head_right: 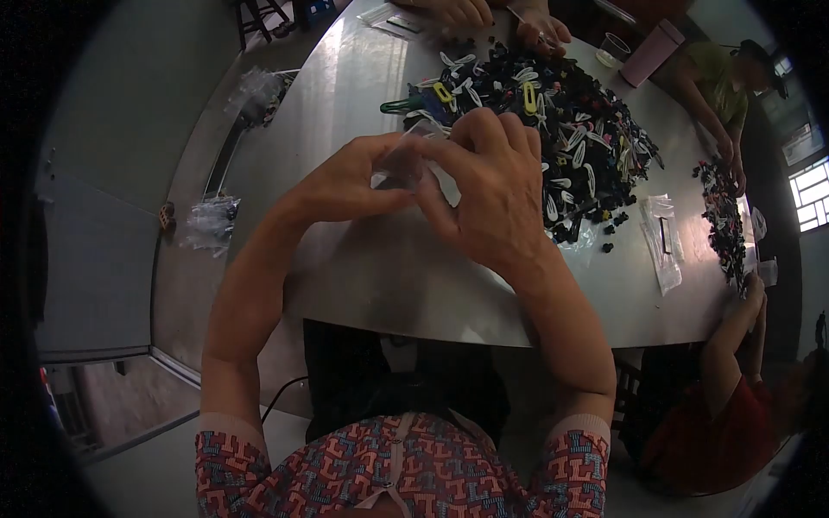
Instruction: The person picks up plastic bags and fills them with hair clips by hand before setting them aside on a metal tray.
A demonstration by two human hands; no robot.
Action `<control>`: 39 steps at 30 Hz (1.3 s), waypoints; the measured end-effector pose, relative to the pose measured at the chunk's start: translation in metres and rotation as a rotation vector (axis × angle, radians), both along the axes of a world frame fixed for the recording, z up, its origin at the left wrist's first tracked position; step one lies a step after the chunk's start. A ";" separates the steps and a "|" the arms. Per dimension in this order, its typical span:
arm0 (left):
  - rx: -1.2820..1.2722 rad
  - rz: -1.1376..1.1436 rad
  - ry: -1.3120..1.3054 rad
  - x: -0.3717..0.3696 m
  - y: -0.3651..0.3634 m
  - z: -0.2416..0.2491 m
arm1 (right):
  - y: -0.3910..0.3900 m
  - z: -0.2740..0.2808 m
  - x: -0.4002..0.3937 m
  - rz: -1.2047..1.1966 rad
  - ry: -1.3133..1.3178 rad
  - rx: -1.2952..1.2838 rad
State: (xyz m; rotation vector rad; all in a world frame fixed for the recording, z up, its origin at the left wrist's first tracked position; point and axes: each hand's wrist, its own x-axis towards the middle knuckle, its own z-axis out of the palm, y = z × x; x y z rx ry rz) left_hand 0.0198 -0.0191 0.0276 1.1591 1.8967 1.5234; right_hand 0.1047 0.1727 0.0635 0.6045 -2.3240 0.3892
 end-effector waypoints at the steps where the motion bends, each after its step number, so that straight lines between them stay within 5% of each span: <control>1: -0.008 -0.008 -0.001 -0.001 0.000 0.000 | -0.002 0.002 0.003 0.000 -0.001 0.001; 12: -0.044 0.121 0.220 -0.001 0.007 -0.012 | -0.014 -0.016 0.004 -0.129 0.110 0.063; 15: 0.117 0.220 0.251 0.001 0.009 -0.020 | -0.015 -0.020 0.001 -0.116 0.150 0.049; 23: -0.019 0.302 0.431 0.004 0.009 -0.014 | -0.014 -0.016 0.004 -0.154 0.104 0.045; 39: 0.175 0.180 0.138 0.000 0.010 -0.023 | -0.004 -0.012 0.000 -0.231 0.062 -0.004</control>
